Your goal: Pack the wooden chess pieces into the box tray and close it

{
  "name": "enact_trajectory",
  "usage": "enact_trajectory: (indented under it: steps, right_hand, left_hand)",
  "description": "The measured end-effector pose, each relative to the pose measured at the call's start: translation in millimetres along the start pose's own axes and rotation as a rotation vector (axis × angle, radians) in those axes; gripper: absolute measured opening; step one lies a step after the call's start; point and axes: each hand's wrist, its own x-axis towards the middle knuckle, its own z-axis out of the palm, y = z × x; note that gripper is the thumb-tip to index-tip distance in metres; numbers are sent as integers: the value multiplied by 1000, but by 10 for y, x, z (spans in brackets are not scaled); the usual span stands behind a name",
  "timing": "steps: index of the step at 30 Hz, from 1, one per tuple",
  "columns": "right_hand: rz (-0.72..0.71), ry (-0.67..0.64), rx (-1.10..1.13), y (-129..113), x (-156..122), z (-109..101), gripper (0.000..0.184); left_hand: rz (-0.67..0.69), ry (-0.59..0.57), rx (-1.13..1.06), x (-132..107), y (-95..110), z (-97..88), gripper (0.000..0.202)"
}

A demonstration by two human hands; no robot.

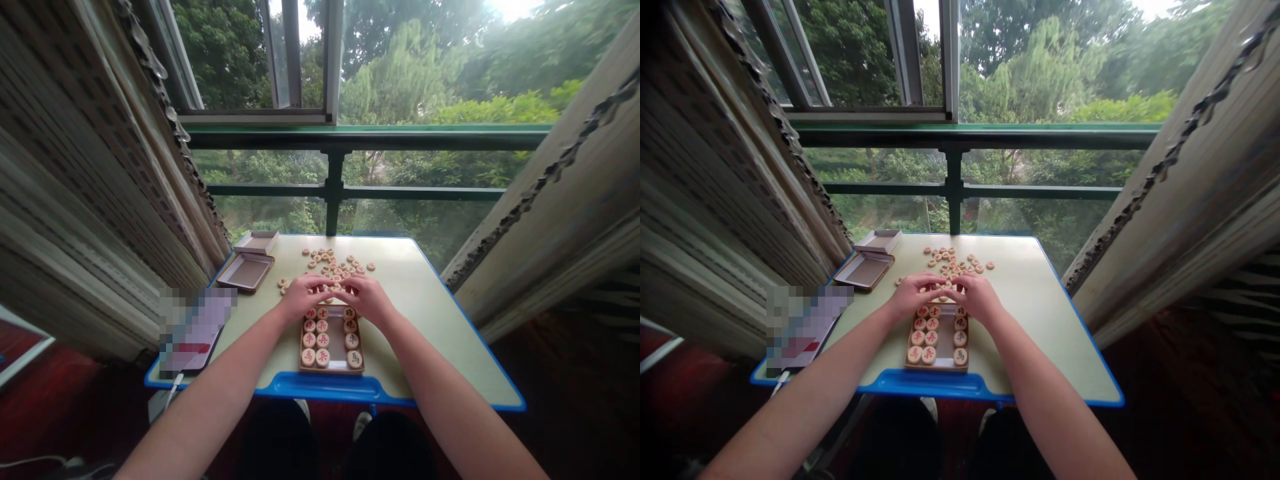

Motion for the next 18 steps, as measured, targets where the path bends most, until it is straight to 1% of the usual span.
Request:
enact_trajectory:
  steps: [2,4,7,9,10,11,12,15,16,18]
  right_hand:
    - [8,-36,20,-7,8,-37,30]
    - [21,-49,38,-2,21,-83,28]
    - [77,19,24,22,45,-141,30]
    - [125,77,3,37,58,-163,34]
    - [141,81,1,39,61,-170,33]
    - [146,56,7,36,62,-175,31]
    - [141,2,20,30,61,-180,28]
    - [95,-261,67,-4,49,-196,17]
    - [86,-337,70,-16,45,-201,16]
    - [93,-428,60,-32,39,-211,19]
  left_hand:
    - [-12,-32,32,-10,25,-26,28]
    - [-10,-98,78,-22,36,-51,25]
    - [29,-181,146,-42,38,-68,20]
    - [39,-192,165,-52,44,-56,19]
    - [37,-193,169,-55,49,-44,19]
    - [35,-195,176,-58,54,-30,19]
    - [35,-201,187,-60,59,-15,19]
    - [35,-234,220,-65,65,21,17]
    - [27,-243,226,-66,64,26,17]
    - [9,-252,232,-69,62,27,17]
